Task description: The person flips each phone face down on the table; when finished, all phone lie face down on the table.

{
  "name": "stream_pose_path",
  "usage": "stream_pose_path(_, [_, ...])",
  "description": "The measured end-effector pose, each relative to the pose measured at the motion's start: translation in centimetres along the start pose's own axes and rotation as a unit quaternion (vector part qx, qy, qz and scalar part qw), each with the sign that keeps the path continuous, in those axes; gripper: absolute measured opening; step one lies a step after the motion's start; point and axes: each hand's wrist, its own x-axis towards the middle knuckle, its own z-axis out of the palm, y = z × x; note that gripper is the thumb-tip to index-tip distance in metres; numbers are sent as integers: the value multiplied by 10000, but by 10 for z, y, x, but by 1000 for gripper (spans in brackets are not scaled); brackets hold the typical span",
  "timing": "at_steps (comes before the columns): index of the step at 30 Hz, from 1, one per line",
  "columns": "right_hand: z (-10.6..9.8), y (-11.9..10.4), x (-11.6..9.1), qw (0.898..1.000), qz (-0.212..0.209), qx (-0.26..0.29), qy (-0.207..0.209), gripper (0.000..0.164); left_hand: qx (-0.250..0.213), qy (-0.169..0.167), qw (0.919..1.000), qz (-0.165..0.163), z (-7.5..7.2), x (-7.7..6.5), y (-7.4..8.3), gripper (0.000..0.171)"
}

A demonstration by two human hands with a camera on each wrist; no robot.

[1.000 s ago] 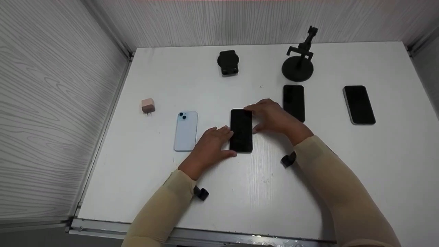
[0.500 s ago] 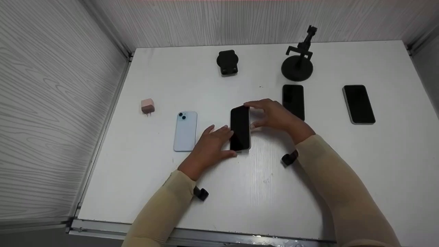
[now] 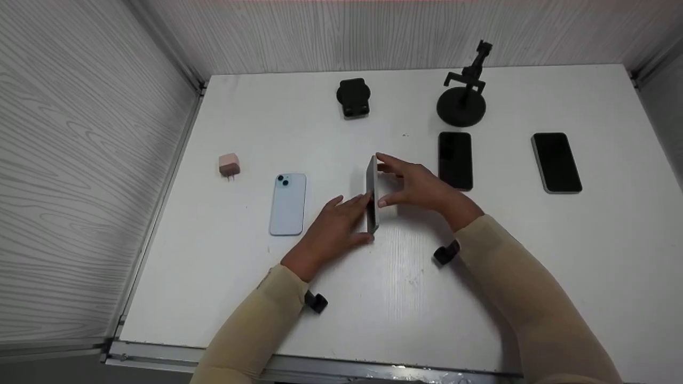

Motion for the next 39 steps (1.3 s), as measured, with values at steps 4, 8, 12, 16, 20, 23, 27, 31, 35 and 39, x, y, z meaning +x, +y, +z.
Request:
stream_pose_path(4, [10,0,-1,9996,-79,-283,47,126,-141,108,9998,106,0,0,-1,102])
stream_pose_path(8, [18,1,-2,9979,-143,-623,72,133,-285,189,9992,191,0,-2,-2,106])
stream_pose_path(12, [23,2,-2,9961,-208,-849,75,137,-458,223,9987,60,-1,-3,-3,106])
stream_pose_path(16, [27,2,-2,9954,-305,-904,87,138,-659,288,9973,-121,0,-4,-4,105])
stream_pose_path(20, [31,3,-5,9953,-334,-906,82,139,-798,345,9961,-178,1,-6,-4,104])
stream_pose_path(23, [34,1,-7,9942,-337,-1026,11,139,-855,342,9955,-220,1,-8,-4,106])
stream_pose_path(27, [37,-2,-11,9902,-319,-1353,-104,139,-907,359,9947,-319,0,-11,-6,108])
stream_pose_path(31, [41,-3,-15,9872,-246,-1572,-87,134,-940,416,9940,-368,1,-13,-7,107])
stream_pose_path(35, [44,-3,-19,9832,-226,-1812,-66,127,-921,408,9939,-455,3,-14,-7,105])
stream_pose_path(39, [47,-2,-23,9770,-263,-2115,-81,123,-864,412,9942,-499,4,-16,-9,105])
